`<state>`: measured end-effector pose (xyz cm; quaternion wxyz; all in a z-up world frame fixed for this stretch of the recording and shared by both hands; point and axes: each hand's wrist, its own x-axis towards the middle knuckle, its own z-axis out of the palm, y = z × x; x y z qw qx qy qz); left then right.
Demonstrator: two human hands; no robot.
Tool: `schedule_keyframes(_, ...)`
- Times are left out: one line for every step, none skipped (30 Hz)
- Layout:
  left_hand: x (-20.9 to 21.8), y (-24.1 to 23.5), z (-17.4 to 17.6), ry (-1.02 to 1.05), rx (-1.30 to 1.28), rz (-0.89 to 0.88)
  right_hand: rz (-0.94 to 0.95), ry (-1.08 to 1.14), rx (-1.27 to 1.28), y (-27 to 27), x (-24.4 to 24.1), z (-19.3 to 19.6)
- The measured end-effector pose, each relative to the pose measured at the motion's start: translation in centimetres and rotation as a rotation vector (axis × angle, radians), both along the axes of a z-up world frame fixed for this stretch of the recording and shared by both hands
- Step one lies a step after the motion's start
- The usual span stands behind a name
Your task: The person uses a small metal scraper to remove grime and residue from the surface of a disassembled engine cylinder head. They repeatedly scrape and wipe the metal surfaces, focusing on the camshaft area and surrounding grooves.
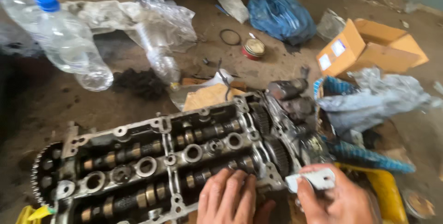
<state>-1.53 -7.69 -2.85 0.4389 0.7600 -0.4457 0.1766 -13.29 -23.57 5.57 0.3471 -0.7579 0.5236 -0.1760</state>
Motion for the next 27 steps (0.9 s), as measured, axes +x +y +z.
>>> schedule_keyframes(-0.1, 0.0, 0.1, 0.005, -0.002, -0.007, 0.0, 0.027, -0.006, 0.3, -0.2, 0.3)
schedule_keyframes(-0.2, 0.0, 0.1, 0.01, -0.005, -0.013, -0.022, 0.01, 0.003, 0.2, -0.6, 0.7)
schedule_keyframes(-0.1, 0.2, 0.1, 0.011, -0.001, 0.006, -0.018, -0.01, 0.016, -0.4, -0.4, 1.0)
schedule_keyframes(-0.2, 0.1, 0.1, 0.026, -0.009, 0.013, -0.014, -0.03, 0.03, -0.7, -0.3, 1.0)
schedule_keyframes(-0.4, 0.0, 0.3, 0.04, -0.012, 0.022, 0.006, 0.044, 0.075, -0.3, -0.2, 0.5)
schedule_keyframes(-0.4, 0.0, 0.4, 0.054, -0.015, 0.031, 0.025, 0.118, 0.119, 0.6, -0.2, -0.4)
schedule_keyframes(-0.4, -0.1, 0.4, 0.04, -0.027, 0.027, 0.026, 0.19, 0.151, 1.0, -0.6, -0.8)
schedule_keyframes(-0.3, -0.2, 0.4, 0.026, -0.039, 0.023, -0.001, 0.085, 0.101, 0.5, -1.1, -0.9)
schedule_keyframes(0.0, -0.2, 0.1, 0.009, -0.045, 0.031, -0.016, -0.021, 0.057, -0.3, -1.3, -1.2)
schedule_keyframes(0.0, -0.2, -0.1, -0.016, -0.04, 0.006, -0.033, -0.127, 0.013, -0.9, -1.5, -1.9)
schedule_keyframes(0.1, 0.1, -0.4, -0.044, -0.02, -0.001, 0.061, -0.163, -0.047, -0.3, -1.4, -3.5)
schedule_keyframes(0.1, 0.5, -0.7, -0.072, 0.0, -0.009, 0.153, -0.201, -0.109, 0.7, -1.5, -5.2)
schedule_keyframes(0.1, 0.3, -1.0, -0.062, -0.003, 0.009, 0.222, -0.234, -0.198, 0.8, -2.2, -6.3)
schedule_keyframes(0.2, 0.1, -1.4, -0.052, -0.007, 0.026, 0.261, -0.148, -0.094, -0.3, -2.8, -7.0)
schedule_keyframes(0.2, -0.4, -1.8, -0.04, -0.017, 0.032, 0.283, -0.058, 0.005, -1.6, -3.7, -7.2)
schedule_keyframes(0.1, -1.0, -2.2, -0.039, -0.021, -0.01, 0.3, 0.033, 0.105, -3.1, -4.8, -7.2)
schedule_keyframes(0.2, -1.1, -2.6, -0.042, -0.013, -0.021, 0.308, 0.053, 0.008, -5.3, -5.9, -6.2)
schedule_keyframes(0.4, -1.2, -3.1, -0.045, -0.004, -0.032, 0.313, 0.073, -0.091, -7.3, -6.8, -5.0)
schedule_keyframes(0.0, -0.8, -3.6, -0.046, 0.002, -0.011, 0.309, -0.027, -0.059, -7.9, -7.3, -4.6)
schedule_keyframes(-0.3, -0.4, -4.1, -0.047, 0.008, 0.01, 0.304, -0.128, -0.027, -8.7, -7.3, -3.9)
schedule_keyframes(-0.4, -0.7, -4.6, -0.055, -0.008, 0.01, 0.278, -0.231, -0.019, -9.4, -7.3, -2.5)
schedule_keyframes(-0.1, -1.6, -5.2, -0.135, -0.043, 0.007, 0.199, -0.136, 0.082, -9.5, -6.9, -1.0)
schedule_keyframes(0.8, -2.7, -5.9, -0.226, -0.073, 0.023, 0.136, -0.054, 0.187, -9.4, -5.6, 0.1)
schedule_keyframes(1.5, -3.5, -6.5, -0.317, -0.103, 0.04, 0.072, 0.027, 0.291, -9.2, -4.0, 1.3)
schedule_keyframes(1.5, -3.6, -7.1, -0.313, -0.11, 0.036, 0.182, 0.038, 0.256, -8.9, -2.5, 2.4)
schedule_keyframes(1.4, -3.5, -7.6, -0.309, -0.117, 0.033, 0.292, 0.049, 0.221, -8.6, -1.1, 3.4)
schedule_keyframes(1.3, -3.3, -8.0, -0.303, -0.119, 0.025, 0.398, 0.06, 0.19, -8.0, 0.0, 4.5)
